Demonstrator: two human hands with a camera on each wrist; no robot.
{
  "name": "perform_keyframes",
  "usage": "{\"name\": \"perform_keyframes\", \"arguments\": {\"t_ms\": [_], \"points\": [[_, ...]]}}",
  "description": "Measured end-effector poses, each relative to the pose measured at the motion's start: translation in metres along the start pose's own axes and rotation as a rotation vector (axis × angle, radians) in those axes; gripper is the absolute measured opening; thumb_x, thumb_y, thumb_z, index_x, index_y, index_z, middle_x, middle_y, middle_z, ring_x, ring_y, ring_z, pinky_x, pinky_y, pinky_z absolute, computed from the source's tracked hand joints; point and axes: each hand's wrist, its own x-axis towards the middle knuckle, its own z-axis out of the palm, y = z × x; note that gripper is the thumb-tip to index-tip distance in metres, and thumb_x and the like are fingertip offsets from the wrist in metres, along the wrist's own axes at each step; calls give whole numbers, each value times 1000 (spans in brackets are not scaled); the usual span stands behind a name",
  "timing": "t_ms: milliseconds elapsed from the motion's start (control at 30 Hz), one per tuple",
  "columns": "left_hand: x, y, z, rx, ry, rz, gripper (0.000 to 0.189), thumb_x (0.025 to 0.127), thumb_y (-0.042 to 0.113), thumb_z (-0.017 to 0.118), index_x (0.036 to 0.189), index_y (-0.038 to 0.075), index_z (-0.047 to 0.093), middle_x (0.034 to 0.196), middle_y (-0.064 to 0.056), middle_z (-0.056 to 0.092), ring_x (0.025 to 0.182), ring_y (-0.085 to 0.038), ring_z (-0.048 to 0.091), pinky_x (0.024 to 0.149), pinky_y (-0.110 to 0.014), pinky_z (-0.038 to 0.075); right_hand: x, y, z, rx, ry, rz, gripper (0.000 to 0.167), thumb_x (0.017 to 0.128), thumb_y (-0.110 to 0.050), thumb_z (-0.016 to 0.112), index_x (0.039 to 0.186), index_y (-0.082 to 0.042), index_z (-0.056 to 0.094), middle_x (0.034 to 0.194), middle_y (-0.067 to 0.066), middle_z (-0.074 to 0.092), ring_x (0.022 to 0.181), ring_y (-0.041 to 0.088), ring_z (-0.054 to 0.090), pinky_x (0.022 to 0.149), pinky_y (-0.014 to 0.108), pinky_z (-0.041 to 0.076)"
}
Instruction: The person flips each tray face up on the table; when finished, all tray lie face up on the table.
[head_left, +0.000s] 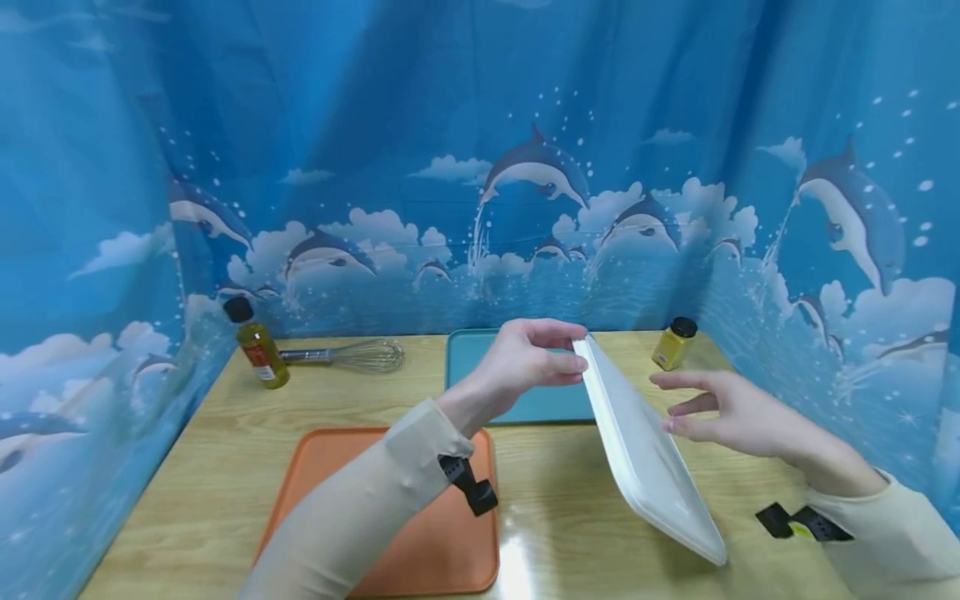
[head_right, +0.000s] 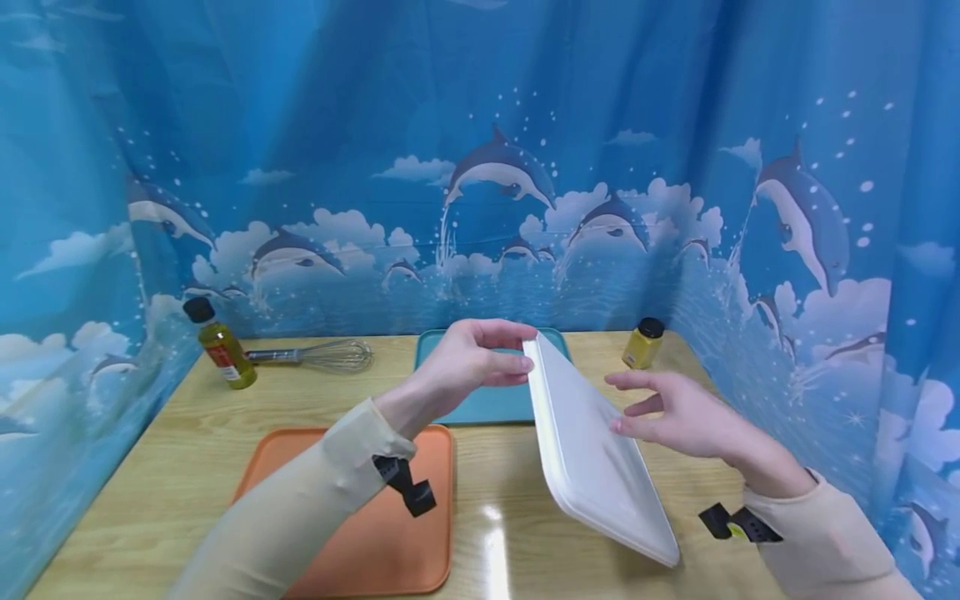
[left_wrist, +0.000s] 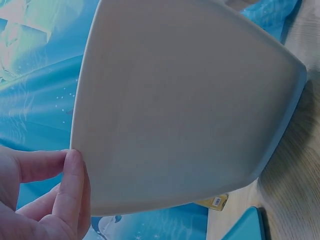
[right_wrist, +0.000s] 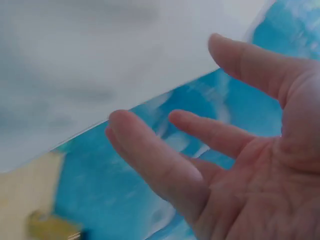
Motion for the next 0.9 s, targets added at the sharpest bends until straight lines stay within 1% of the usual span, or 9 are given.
{"name": "perform_keyframes", "arguments": {"t_ms": [133,233,367,433,500,567,700,800,900], "points": [[1,3,4,-9,-1,7,38,100,4,84,136,15,80,133,-5,80,105,-21,84,96,-41,72,-4,-41,-4,-79,60,-86,68,108,-23,78,167,-4,51,169,30,53,124,26,82,84,26,70],[2,6,8,-22,-16,13,38,100,4,83,136,16,80,132,-3,79,107,-20,83,97,-41,72,-8,-63,-5,-83,79,-130,66,108,-23,78,167,-9,52,170,24,54,124,20,81,85,25,70],[5,10,13,-53,-27,14,37,100,3,83,135,15,80,129,-3,80,107,-19,82,98,-39,72,-13,-85,-5,-62,60,-158,67,108,-24,78,169,-16,51,172,20,52,126,20,80,87,29,72],[6,11,16,-73,-28,12,36,101,2,82,134,15,81,127,-4,80,106,-19,82,98,-39,72,-13,-95,-5,-71,49,-156,69,107,-26,80,169,-22,51,173,17,52,125,20,81,86,30,72],[7,13,18,-91,-28,13,36,101,2,81,134,15,81,125,-5,80,105,-20,82,99,-40,71,-13,-103,-4,-104,45,-163,71,105,-29,82,169,-25,52,172,17,54,124,22,82,84,30,72],[8,15,20,-98,-28,16,34,102,2,80,133,16,81,123,-6,79,105,-20,82,101,-41,71,-11,-109,-3,-156,41,-179,71,103,-31,85,167,-25,54,169,17,57,121,24,83,82,29,71],[9,18,24,-110,-30,22,31,104,4,78,132,17,82,121,-7,78,103,-20,81,103,-42,70,-7,-119,-8,-254,21,-196,65,100,-36,88,159,-22,65,166,18,61,114,24,85,82,30,71],[10,20,26,-134,-39,22,31,105,3,76,133,15,81,122,-5,77,101,-20,80,102,-41,71,-3,-124,-13,-273,-9,-165,58,98,-39,89,152,-22,72,165,19,62,109,23,86,79,29,70],[9,21,27,-155,-45,16,32,105,1,75,134,14,81,122,-5,77,99,-19,80,101,-39,71,1,-128,-16,-257,-33,-126,53,99,-36,89,147,-20,75,161,19,66,105,21,87,73,26,67]]}}
